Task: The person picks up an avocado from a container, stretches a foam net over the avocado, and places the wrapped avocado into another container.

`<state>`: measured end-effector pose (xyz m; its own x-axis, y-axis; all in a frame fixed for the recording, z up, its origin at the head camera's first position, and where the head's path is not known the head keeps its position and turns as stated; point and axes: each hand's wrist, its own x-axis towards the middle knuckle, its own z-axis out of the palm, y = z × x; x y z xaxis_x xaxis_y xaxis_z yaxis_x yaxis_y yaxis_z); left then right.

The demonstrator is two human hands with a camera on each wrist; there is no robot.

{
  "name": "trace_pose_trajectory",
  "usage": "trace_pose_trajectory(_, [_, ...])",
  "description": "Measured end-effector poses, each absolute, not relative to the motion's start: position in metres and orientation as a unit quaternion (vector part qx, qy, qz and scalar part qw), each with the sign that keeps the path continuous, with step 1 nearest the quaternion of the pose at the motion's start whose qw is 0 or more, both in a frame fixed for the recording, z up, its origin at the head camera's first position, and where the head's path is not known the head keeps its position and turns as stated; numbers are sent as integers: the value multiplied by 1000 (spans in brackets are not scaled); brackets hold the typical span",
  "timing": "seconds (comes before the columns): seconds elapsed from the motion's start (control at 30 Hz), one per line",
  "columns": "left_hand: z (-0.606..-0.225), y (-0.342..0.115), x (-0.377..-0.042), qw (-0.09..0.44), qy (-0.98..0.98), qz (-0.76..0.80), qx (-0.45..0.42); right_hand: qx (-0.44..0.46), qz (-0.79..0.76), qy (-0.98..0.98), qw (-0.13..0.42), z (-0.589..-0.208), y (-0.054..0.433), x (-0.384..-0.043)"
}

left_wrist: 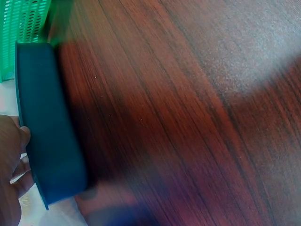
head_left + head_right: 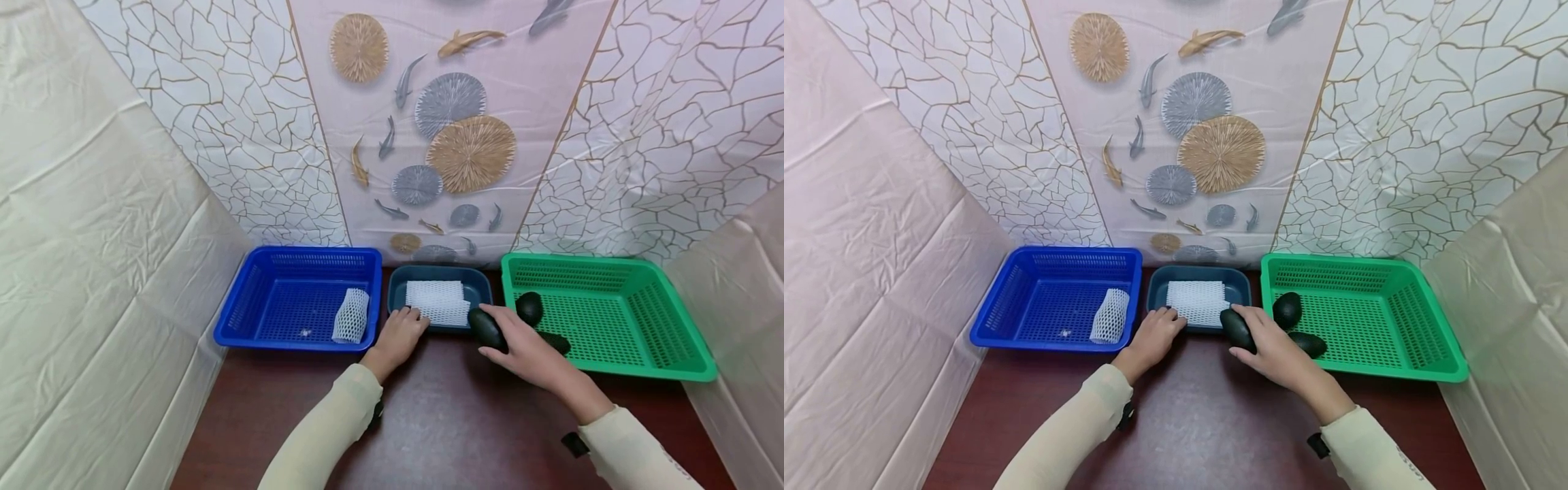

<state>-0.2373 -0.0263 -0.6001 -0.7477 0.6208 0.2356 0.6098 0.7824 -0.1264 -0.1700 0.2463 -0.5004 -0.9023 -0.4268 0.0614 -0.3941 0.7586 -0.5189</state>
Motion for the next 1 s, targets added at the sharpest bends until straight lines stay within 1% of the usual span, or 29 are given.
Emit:
trace_pose_trajectory(0.17, [-599,-27,-237,138,-934,22,-330,-235,-276,931,34,-512,240,-163])
trace_pose_trajectory(0.4, [-600,-27,-237,143,-933,15,-331,-260,-254,931,17,-535,235,-160])
trace_pose_trajectory(0.57, [-599,-27,-237,141,-933,11,-330,-260,-244,934,20,-551,229,-157])
trace_pose_trajectory(0.8, [-600,-26,-237,140,-934,20,-328,-238,-245,938,65,-572,223,-152])
trace_pose_trajectory(1.0, [-602,-27,-238,147,-932,15,-330,-223,-239,941,91,-586,219,-151])
